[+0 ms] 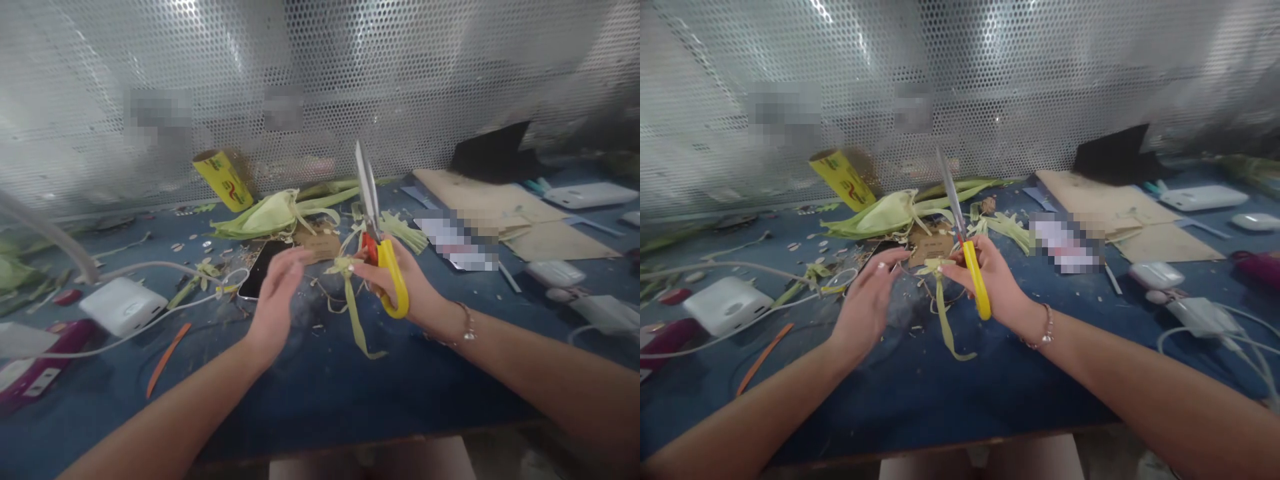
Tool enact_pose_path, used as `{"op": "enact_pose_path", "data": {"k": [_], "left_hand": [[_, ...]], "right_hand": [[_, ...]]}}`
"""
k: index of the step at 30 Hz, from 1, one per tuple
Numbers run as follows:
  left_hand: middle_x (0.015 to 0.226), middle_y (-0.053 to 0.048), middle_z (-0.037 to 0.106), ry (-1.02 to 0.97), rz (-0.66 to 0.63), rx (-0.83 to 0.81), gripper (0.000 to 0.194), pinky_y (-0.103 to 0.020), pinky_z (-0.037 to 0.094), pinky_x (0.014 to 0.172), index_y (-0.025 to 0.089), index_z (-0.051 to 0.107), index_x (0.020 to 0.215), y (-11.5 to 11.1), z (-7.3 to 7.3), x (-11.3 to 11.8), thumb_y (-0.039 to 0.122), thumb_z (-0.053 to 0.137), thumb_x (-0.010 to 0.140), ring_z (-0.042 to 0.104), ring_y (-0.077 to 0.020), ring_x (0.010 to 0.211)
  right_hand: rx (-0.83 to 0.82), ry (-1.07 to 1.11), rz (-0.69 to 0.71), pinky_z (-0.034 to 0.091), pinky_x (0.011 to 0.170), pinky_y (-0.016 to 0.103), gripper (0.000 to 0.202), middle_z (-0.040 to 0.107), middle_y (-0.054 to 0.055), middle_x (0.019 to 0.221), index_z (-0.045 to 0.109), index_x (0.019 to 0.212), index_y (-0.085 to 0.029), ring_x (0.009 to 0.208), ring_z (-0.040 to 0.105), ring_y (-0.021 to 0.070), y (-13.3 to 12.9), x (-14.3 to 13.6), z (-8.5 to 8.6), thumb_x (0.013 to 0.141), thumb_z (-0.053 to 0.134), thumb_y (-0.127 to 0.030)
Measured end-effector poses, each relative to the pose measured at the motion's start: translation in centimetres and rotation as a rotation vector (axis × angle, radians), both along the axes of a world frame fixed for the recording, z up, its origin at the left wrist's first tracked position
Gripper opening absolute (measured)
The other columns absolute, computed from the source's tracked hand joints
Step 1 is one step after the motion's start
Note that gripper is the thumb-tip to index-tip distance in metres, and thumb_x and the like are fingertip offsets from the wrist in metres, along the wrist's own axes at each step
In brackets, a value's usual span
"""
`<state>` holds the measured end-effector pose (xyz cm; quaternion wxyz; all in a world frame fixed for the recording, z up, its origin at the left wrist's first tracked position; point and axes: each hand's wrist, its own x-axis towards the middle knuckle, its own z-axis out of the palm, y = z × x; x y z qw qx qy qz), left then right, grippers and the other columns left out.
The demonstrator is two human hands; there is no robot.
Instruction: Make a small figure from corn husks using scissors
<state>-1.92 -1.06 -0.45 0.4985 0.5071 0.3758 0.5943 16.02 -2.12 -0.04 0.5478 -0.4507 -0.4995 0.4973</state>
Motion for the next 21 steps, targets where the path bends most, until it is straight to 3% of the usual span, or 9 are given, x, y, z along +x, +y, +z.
{"op": "enact_pose_path", "data": {"k": [1, 3, 7, 11, 16, 21], "left_hand": [[0.112, -0.005, 0.059, 0.105, 0.083, 0.106, 0.020, -0.023, 0.031, 0.100, 0.020, 0.071, 0.083, 0.3, 0.2, -0.4, 0.031, 0.054, 0.081, 0.046, -0.0173, 0.113], [0.105, -0.005, 0.063, 0.230, 0.101, 0.158, 0.024, -0.026, 0.035, 0.095, 0.022, 0.070, 0.086, 0.7, 0.6, -0.8, 0.034, 0.050, 0.084, 0.050, -0.0182, 0.107], [0.076, -0.003, 0.064, 0.212, -0.199, 0.043, 0.028, -0.024, 0.045, 0.064, 0.020, 0.067, 0.091, 0.2, 0.9, -0.1, 0.031, 0.071, 0.065, 0.056, -0.0142, 0.068], [0.059, 0.002, 0.059, 0.186, -0.322, -0.138, 0.022, -0.020, 0.040, 0.045, 0.018, 0.064, 0.081, -0.8, 0.8, 1.2, 0.025, 0.073, 0.062, 0.049, -0.0073, 0.044], [0.057, 0.002, 0.058, 0.230, -0.385, -0.196, 0.018, -0.023, 0.048, 0.051, 0.016, 0.058, 0.076, -0.7, 1.0, 1.0, 0.029, 0.068, 0.069, 0.056, -0.0101, 0.048], [0.059, 0.004, 0.058, 0.019, -0.238, -0.321, 0.017, -0.023, 0.052, 0.058, 0.016, 0.050, 0.070, -0.1, 1.3, 0.9, 0.023, 0.065, 0.069, 0.060, -0.0098, 0.055]], "right_hand": [[0.010, 0.012, -0.007, 0.033, 0.034, 0.017, 0.041, 0.047, -0.007, 0.070, 0.040, 0.078, -0.021, 0.043, 0.038, 0.0013, 0.1, 0.1, -0.2, 0.062, 0.073, -0.039], [0.023, 0.019, -0.008, 0.033, 0.034, 0.017, 0.040, 0.047, -0.007, 0.069, 0.039, 0.077, -0.021, 0.041, 0.038, 0.0010, 0.4, 0.3, -0.4, 0.063, 0.072, -0.039], [-0.010, -0.021, 0.023, 0.031, 0.034, 0.018, 0.041, 0.046, -0.008, 0.068, 0.038, 0.079, -0.021, 0.040, 0.036, 0.0012, 0.1, 0.3, 0.0, 0.063, 0.072, -0.038], [-0.023, -0.142, 0.166, 0.032, 0.037, 0.018, 0.044, 0.049, -0.008, 0.069, 0.035, 0.078, -0.022, 0.043, 0.039, 0.0022, -0.4, 0.0, 0.8, 0.061, 0.074, -0.033], [0.024, -0.199, 0.226, 0.033, 0.041, 0.018, 0.044, 0.047, -0.008, 0.065, 0.035, 0.073, -0.021, 0.048, 0.042, 0.0042, -0.4, -0.7, 0.3, 0.059, 0.074, -0.036], [0.039, -0.227, 0.147, 0.033, 0.038, 0.018, 0.037, 0.054, -0.004, 0.070, 0.039, 0.079, -0.021, 0.051, 0.048, 0.0061, 0.1, 0.0, -0.4, 0.066, 0.069, -0.038]]}}
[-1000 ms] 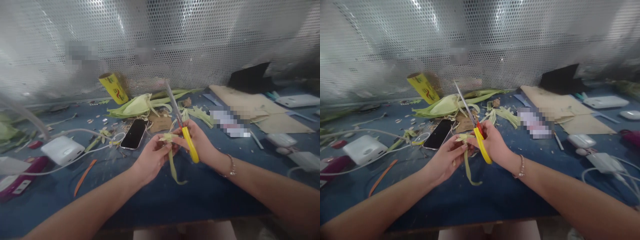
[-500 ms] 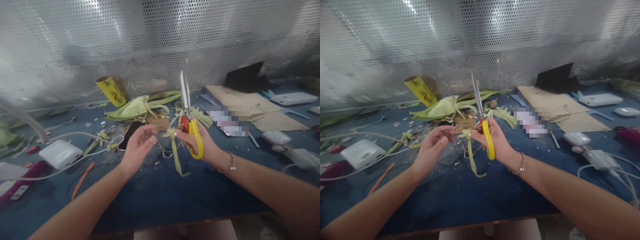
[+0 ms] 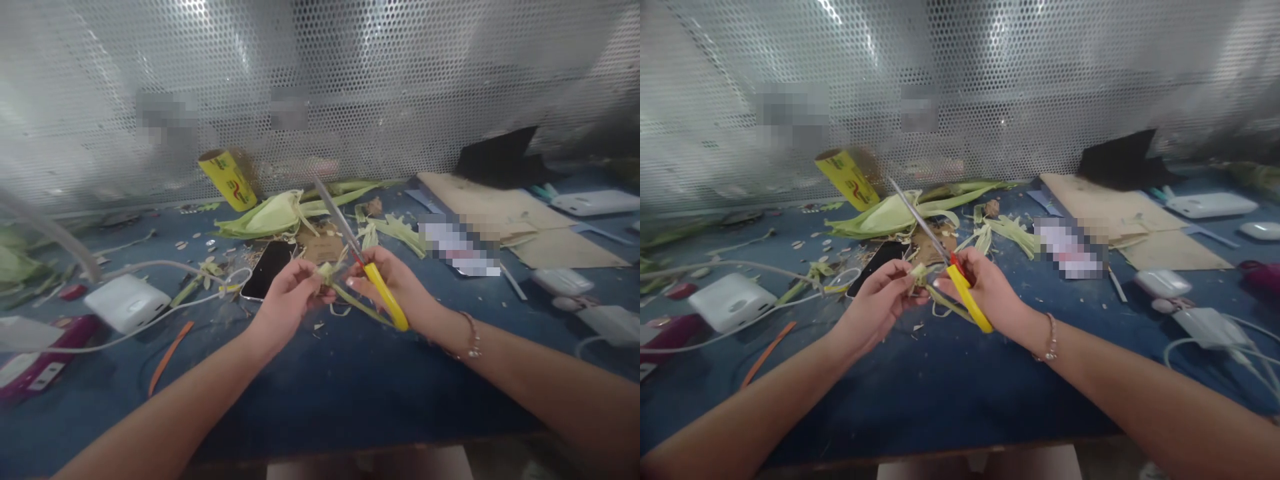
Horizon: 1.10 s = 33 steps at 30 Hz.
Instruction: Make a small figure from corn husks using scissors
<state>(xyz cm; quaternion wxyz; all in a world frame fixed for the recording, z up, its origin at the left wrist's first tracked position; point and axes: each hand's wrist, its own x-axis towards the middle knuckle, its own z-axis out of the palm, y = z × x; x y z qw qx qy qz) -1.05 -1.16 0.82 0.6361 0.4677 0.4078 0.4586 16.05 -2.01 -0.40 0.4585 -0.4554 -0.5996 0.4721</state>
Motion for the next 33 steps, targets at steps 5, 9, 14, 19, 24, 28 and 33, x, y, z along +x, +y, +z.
{"op": "enact_pose_path", "data": {"k": [5, 9, 14, 19, 24, 28, 33], "left_hand": [[0.059, 0.003, 0.058, -0.166, 0.226, -0.044, 0.011, -0.021, 0.052, 0.059, 0.016, 0.051, 0.073, 1.3, -0.2, -0.4, 0.010, 0.058, 0.068, 0.062, -0.0098, 0.057], [0.066, -0.002, 0.065, -0.240, 0.300, -0.060, 0.010, -0.023, 0.054, 0.064, 0.013, 0.058, 0.078, 2.1, -0.4, -0.9, 0.008, 0.057, 0.070, 0.065, -0.0119, 0.062], [0.069, -0.005, 0.068, -0.291, 0.310, -0.076, 0.008, -0.025, 0.054, 0.063, 0.011, 0.062, 0.074, 2.2, -0.4, -1.3, 0.015, 0.065, 0.068, 0.066, -0.0146, 0.062], [0.067, -0.005, 0.067, -0.228, 0.279, -0.021, 0.018, -0.027, 0.054, 0.066, 0.011, 0.064, 0.069, 2.1, -0.8, -1.6, 0.025, 0.073, 0.063, 0.065, -0.0144, 0.062], [0.063, -0.003, 0.066, -0.253, 0.395, -0.031, 0.012, -0.027, 0.054, 0.063, 0.013, 0.058, 0.067, 2.7, -0.8, -1.8, 0.022, 0.062, 0.073, 0.065, -0.0141, 0.059], [0.058, -0.003, 0.064, -0.351, 0.562, -0.086, 0.014, -0.028, 0.055, 0.061, 0.014, 0.053, 0.068, 3.3, -0.1, -2.0, 0.011, 0.047, 0.080, 0.065, -0.0143, 0.056], [0.057, -0.003, 0.062, -0.466, 0.650, -0.161, 0.018, -0.027, 0.055, 0.058, 0.015, 0.050, 0.070, 3.9, 0.3, -2.5, 0.005, 0.041, 0.082, 0.063, -0.0131, 0.053]], "right_hand": [[-0.054, 0.014, -0.029, 0.034, 0.032, 0.018, 0.039, 0.061, 0.001, 0.077, 0.039, 0.082, -0.022, 0.060, 0.059, 0.0136, 1.2, 1.6, -0.5, 0.066, 0.066, -0.045], [-0.127, -0.005, 0.006, 0.043, 0.043, 0.021, 0.044, 0.062, 0.000, 0.077, 0.040, 0.078, -0.021, 0.056, 0.058, 0.0110, 1.7, 1.6, -1.0, 0.056, 0.075, -0.038], [-0.122, -0.089, 0.027, 0.041, 0.044, 0.021, 0.037, 0.053, -0.007, 0.060, 0.039, 0.077, -0.021, 0.045, 0.050, 0.0069, 1.2, 1.0, -1.1, 0.062, 0.071, -0.033], [-0.074, -0.125, 0.010, 0.028, 0.037, 0.019, 0.037, 0.040, -0.011, 0.054, 0.036, 0.078, -0.022, 0.038, 0.036, 0.0038, 1.2, 1.3, -1.2, 0.066, 0.066, -0.039], [-0.074, -0.165, 0.014, 0.028, 0.037, 0.019, 0.038, 0.037, -0.010, 0.057, 0.036, 0.076, -0.022, 0.040, 0.035, 0.0041, 1.5, 1.4, -1.4, 0.066, 0.066, -0.042], [-0.108, -0.127, 0.010, 0.027, 0.036, 0.020, 0.039, 0.038, -0.009, 0.059, 0.036, 0.075, -0.022, 0.038, 0.032, 0.0033, 1.6, 1.4, -1.3, 0.065, 0.065, -0.045], [-0.107, -0.115, -0.005, 0.028, 0.040, 0.021, 0.034, 0.037, -0.009, 0.058, 0.035, 0.077, -0.022, 0.042, 0.032, 0.0052, 2.0, 1.8, -1.9, 0.070, 0.060, -0.045]]}}
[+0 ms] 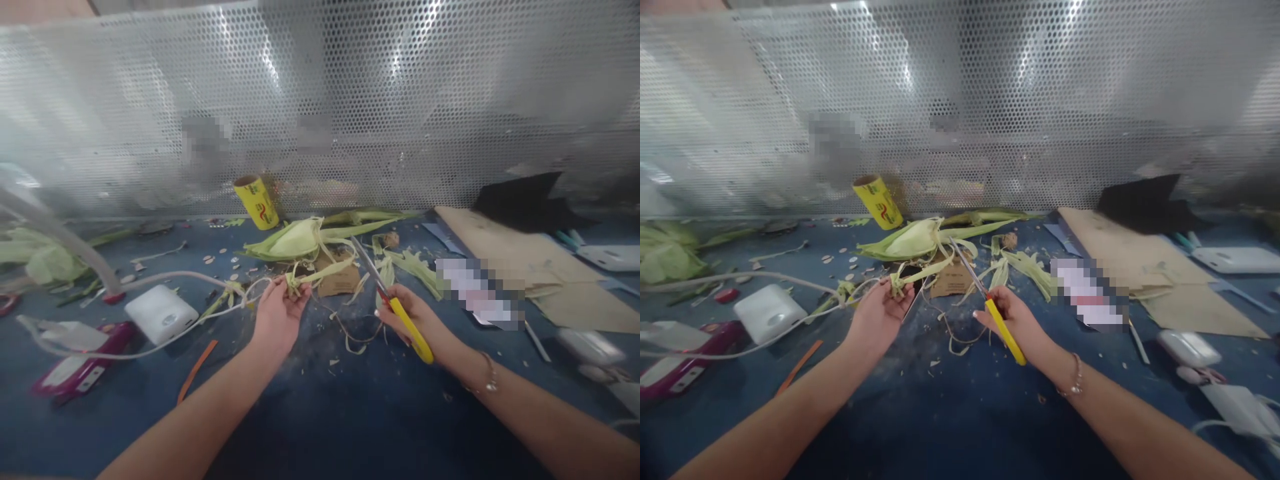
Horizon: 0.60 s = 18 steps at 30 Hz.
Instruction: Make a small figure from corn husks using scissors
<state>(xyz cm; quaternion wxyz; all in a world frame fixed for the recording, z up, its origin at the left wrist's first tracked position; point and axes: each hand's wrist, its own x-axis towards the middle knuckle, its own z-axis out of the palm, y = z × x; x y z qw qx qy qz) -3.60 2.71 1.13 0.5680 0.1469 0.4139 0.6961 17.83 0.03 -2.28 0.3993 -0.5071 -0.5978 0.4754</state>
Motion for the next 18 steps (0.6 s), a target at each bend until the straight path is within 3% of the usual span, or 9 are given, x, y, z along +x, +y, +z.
{"op": "enact_pose_path", "data": {"k": [5, 10, 14, 18], "left_hand": [[0.062, -0.006, 0.062, -0.047, 0.028, 0.001, 0.018, -0.024, 0.055, 0.062, 0.013, 0.053, 0.070, 0.6, 0.1, -0.4, 0.008, 0.042, 0.084, 0.062, -0.0116, 0.057], [0.064, -0.001, 0.062, -0.057, 0.068, 0.058, 0.020, -0.025, 0.054, 0.070, 0.014, 0.054, 0.068, 0.6, 0.6, -0.7, 0.005, 0.043, 0.083, 0.061, -0.0081, 0.059], [0.062, 0.001, 0.061, -0.026, -0.017, 0.155, 0.010, -0.025, 0.052, 0.073, 0.015, 0.056, 0.069, 0.2, 0.2, -0.7, 0.008, 0.054, 0.076, 0.061, -0.0082, 0.062], [0.066, 0.002, 0.061, 0.029, -0.079, 0.188, 0.007, -0.026, 0.050, 0.074, 0.016, 0.057, 0.073, -0.1, -0.8, -0.4, 0.013, 0.062, 0.070, 0.060, -0.0084, 0.065]], "right_hand": [[0.125, -0.258, 0.035, 0.032, 0.050, 0.023, 0.034, 0.038, -0.007, 0.060, 0.036, 0.078, -0.022, 0.052, 0.036, 0.0086, -0.5, 0.4, 0.1, 0.069, 0.061, -0.044], [0.078, -0.597, 0.132, 0.036, 0.054, 0.026, 0.030, 0.051, -0.004, 0.067, 0.036, 0.088, -0.023, 0.057, 0.048, 0.0138, -1.8, 0.0, 1.5, 0.075, 0.055, -0.042], [0.098, -0.652, 0.111, 0.041, 0.069, 0.033, 0.032, 0.061, 0.006, 0.092, 0.038, 0.095, -0.022, 0.078, 0.058, 0.0216, -2.2, -0.4, 1.9, 0.075, 0.054, -0.040], [0.116, -0.627, 0.111, 0.042, 0.067, 0.032, 0.031, 0.061, 0.006, 0.090, 0.037, 0.098, -0.022, 0.076, 0.058, 0.0211, -2.3, -0.5, 1.8, 0.076, 0.052, -0.039]]}}
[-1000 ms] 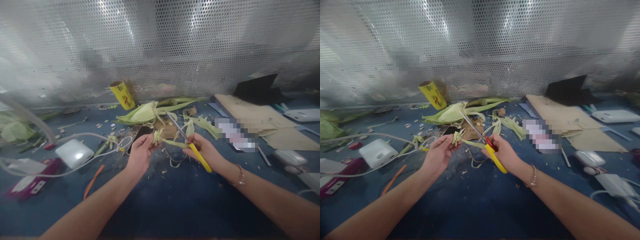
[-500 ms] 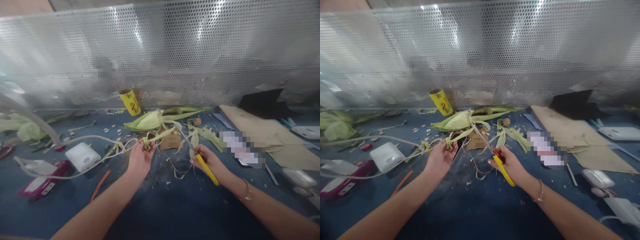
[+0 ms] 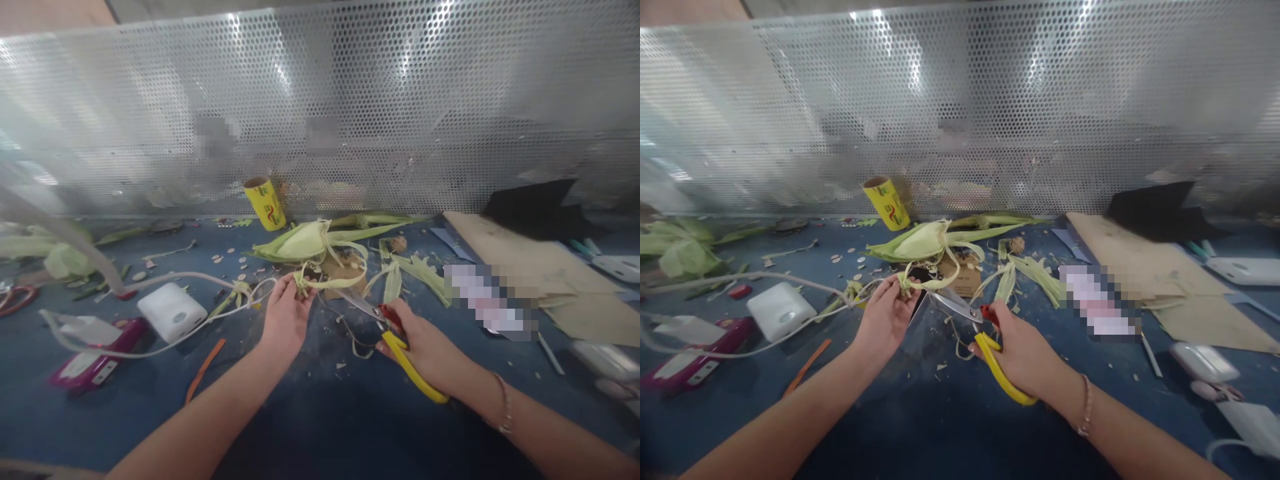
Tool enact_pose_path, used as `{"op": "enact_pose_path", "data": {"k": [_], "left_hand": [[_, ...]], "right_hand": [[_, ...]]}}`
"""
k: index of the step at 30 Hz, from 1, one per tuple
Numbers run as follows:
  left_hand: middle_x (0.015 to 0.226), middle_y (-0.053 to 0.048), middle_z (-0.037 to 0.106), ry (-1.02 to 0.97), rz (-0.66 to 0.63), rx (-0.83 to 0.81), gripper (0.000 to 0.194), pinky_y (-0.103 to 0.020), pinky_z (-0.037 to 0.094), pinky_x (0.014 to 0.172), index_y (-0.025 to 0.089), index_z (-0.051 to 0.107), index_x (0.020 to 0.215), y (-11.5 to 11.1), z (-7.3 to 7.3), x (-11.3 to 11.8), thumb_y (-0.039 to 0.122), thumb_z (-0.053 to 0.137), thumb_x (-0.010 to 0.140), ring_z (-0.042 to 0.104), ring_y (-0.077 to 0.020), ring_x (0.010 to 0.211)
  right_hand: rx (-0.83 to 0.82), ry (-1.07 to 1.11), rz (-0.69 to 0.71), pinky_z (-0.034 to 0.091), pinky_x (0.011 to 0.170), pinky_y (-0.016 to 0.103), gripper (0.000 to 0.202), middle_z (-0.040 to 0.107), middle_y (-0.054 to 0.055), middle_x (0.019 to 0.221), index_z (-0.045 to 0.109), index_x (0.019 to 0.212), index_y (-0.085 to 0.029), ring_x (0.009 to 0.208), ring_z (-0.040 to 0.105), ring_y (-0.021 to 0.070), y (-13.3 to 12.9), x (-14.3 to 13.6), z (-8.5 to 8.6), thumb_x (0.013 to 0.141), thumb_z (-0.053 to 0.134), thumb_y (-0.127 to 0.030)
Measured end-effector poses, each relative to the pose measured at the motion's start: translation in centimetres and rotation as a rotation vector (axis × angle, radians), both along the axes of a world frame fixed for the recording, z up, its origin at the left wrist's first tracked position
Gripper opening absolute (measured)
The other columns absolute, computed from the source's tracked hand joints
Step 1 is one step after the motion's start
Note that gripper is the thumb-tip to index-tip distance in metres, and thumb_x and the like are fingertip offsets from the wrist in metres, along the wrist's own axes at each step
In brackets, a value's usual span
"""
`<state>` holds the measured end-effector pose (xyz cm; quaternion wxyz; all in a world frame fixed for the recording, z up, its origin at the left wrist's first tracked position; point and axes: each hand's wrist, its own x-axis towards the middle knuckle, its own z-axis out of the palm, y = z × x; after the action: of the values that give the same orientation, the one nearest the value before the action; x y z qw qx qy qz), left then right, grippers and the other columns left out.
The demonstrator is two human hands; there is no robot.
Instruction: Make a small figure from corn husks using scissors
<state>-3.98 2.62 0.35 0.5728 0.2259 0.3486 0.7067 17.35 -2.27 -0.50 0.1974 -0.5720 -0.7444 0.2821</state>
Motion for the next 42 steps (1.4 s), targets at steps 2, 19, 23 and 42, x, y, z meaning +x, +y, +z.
{"op": "enact_pose_path", "data": {"k": [2, 19, 23, 42], "left_hand": [[0.067, 0.003, 0.060, 0.014, -0.007, 0.002, 0.007, -0.026, 0.050, 0.072, 0.017, 0.056, 0.073, -0.2, -0.2, 0.2, 0.015, 0.062, 0.069, 0.059, -0.0080, 0.064], [0.071, 0.003, 0.057, 0.161, -0.082, -0.010, 0.024, -0.024, 0.051, 0.066, 0.016, 0.056, 0.078, -1.0, 0.3, 0.7, 0.029, 0.071, 0.066, 0.059, -0.0087, 0.063], [0.068, 0.004, 0.055, 0.155, -0.062, 0.025, 0.022, -0.023, 0.048, 0.067, 0.016, 0.055, 0.074, -1.2, 0.8, 0.9, 0.024, 0.072, 0.064, 0.057, -0.0069, 0.062], [0.064, 0.004, 0.061, 0.199, -0.090, 0.000, 0.026, -0.019, 0.046, 0.057, 0.016, 0.064, 0.081, -0.9, 0.8, 0.6, 0.022, 0.075, 0.059, 0.053, -0.0049, 0.053]], "right_hand": [[0.003, 0.008, -0.006, 0.041, 0.063, 0.030, 0.030, 0.060, 0.004, 0.083, 0.037, 0.099, -0.022, 0.070, 0.056, 0.0191, 0.0, 0.0, 0.1, 0.077, 0.051, -0.038], [0.146, 0.099, -0.123, 0.032, 0.046, 0.025, 0.029, 0.048, -0.002, 0.055, 0.032, 0.067, -0.023, 0.047, 0.040, 0.0108, 0.7, -0.3, -0.1, 0.075, 0.050, -0.044], [0.122, 0.118, -0.112, 0.031, 0.045, 0.024, 0.028, 0.045, -0.004, 0.052, 0.035, 0.066, -0.022, 0.046, 0.038, 0.0103, 0.8, -0.1, -0.2, 0.078, 0.048, -0.044], [0.013, 0.368, 0.002, 0.031, 0.043, 0.023, 0.029, 0.037, -0.006, 0.052, 0.036, 0.073, -0.022, 0.045, 0.035, 0.0087, 0.7, 0.6, -0.2, 0.086, 0.038, -0.048]]}}
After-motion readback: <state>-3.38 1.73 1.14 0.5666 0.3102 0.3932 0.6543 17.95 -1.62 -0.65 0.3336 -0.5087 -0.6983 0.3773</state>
